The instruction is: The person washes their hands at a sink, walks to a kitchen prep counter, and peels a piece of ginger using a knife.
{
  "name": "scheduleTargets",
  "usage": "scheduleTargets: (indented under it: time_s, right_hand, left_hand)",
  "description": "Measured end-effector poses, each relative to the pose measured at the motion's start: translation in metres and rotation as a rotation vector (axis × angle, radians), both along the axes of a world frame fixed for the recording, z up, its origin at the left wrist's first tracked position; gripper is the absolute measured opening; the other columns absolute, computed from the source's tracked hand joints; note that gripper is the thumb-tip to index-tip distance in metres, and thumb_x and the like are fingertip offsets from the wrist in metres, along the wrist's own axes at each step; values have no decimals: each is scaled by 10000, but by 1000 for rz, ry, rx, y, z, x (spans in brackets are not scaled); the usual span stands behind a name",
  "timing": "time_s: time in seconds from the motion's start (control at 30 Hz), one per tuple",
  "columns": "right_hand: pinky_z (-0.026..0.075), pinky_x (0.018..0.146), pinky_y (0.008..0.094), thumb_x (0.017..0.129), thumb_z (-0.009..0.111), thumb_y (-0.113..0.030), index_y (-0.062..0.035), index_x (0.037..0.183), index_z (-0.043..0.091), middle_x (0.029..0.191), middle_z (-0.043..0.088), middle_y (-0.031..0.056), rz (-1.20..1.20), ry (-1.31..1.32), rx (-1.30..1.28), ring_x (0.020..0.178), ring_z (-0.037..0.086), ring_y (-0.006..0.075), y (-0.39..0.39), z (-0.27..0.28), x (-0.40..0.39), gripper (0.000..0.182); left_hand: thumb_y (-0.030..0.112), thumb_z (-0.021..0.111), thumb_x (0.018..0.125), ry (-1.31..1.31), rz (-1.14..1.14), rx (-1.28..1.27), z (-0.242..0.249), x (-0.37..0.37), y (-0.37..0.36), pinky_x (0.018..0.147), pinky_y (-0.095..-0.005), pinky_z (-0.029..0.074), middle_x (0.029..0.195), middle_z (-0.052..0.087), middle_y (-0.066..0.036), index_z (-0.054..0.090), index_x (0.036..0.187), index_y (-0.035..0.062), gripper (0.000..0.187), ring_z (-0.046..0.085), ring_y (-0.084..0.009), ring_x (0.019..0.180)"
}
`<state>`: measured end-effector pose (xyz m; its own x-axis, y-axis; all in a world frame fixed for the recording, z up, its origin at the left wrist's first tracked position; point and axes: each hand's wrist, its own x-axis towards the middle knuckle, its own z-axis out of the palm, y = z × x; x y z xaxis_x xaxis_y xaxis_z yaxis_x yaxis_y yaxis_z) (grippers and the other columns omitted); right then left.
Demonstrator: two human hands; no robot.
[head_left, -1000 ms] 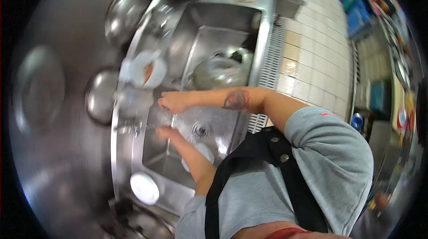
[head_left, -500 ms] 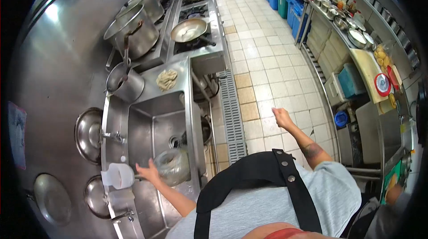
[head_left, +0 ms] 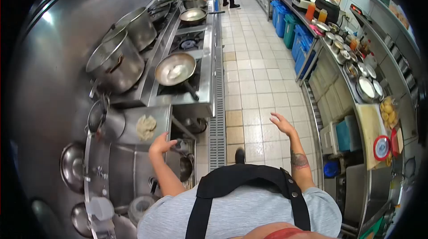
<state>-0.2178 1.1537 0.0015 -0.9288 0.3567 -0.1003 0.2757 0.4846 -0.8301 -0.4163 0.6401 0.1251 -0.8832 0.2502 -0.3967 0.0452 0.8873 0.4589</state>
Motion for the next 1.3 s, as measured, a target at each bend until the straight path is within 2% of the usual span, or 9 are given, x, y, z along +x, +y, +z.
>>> scheduleTargets:
  time_s: [0.07, 0.13, 0.27, 0.53, 0.83, 1.07, 1.13, 1.23, 1.3]
  right_hand:
    - [393, 1028, 365, 905, 571, -435, 8, 1267, 550, 1273, 569, 216, -168, -162, -107, 1219, 520, 311, 59, -63, 1, 573]
    - [420, 996, 421, 897, 522, -479, 27, 1200, 590, 1240, 568, 257, -335, -392, 144, 1188, 527, 378, 117, -148, 40, 593]
    - [430, 966, 457, 890, 512, -474, 22, 1141, 615, 1172, 589, 269, -485, -923, 188, 1136, 538, 415, 149, -174, 126, 565]
    - [456, 902, 471, 881, 519, -442, 19, 1070, 640, 1095, 617, 265, -727, -1082, 6, 1050, 580, 414, 213, -201, 103, 513]
    - [486, 831, 486, 870, 528, -405, 16, 990, 669, 1009, 648, 262, -540, -930, 106, 954, 627, 412, 474, -207, -122, 460]
    - [507, 750, 446, 830, 582, -325, -3, 936, 684, 870, 682, 219, -615, -337, 7, 800, 659, 375, 713, -186, -449, 354]
    - [428, 415, 310, 835, 609, -258, -31, 921, 621, 654, 563, 40, -442, -126, 91, 528, 530, 145, 764, -192, -538, 243]
    - [478, 493, 356, 814, 646, -264, -18, 912, 611, 676, 584, 84, -453, -91, -185, 572, 564, 206, 764, -137, -634, 267]
    - [503, 590, 401, 805, 648, -257, -16, 913, 614, 737, 628, 133, -413, -184, 204, 655, 610, 281, 765, -145, -663, 267]
  left_hand:
    - [325, 750, 754, 70, -89, 38, 0, -46, 55, 931, -409, 457, 1196, 602, -240, 438, 1359, -3, 756, 575, -363, 1123]
    - [325, 745, 760, 172, -203, 59, 13, -90, 118, 931, -414, 458, 1211, 591, -238, 443, 1357, 9, 740, 579, -371, 1107]
    - [319, 724, 787, 281, -455, 122, 16, -177, 253, 964, -409, 440, 1289, 536, -221, 447, 1362, 50, 692, 549, -358, 1146]
    - [296, 682, 835, 78, -819, 198, 27, -272, 496, 1046, -383, 386, 1339, 501, -231, 414, 1377, 11, 668, 466, -356, 1259]
    - [320, 682, 828, 74, -685, 32, 55, -420, 675, 1043, -410, 390, 1341, 495, -238, 408, 1383, 18, 689, 467, -367, 1253]
    - [342, 698, 810, 65, -457, 165, 26, -540, 726, 1021, -398, 409, 1326, 508, -240, 443, 1357, 20, 684, 503, -360, 1220]
    - [358, 711, 794, 25, -343, 103, -7, -574, 724, 994, -408, 433, 1296, 532, -244, 465, 1341, 24, 686, 533, -368, 1185]
    - [364, 732, 774, -56, -218, -83, -43, -624, 734, 958, -414, 459, 1247, 569, -246, 490, 1319, 29, 684, 558, -369, 1156]
    - [359, 741, 769, -109, -153, -148, -38, -673, 754, 943, -411, 466, 1214, 591, -245, 483, 1326, 26, 698, 571, -364, 1137]
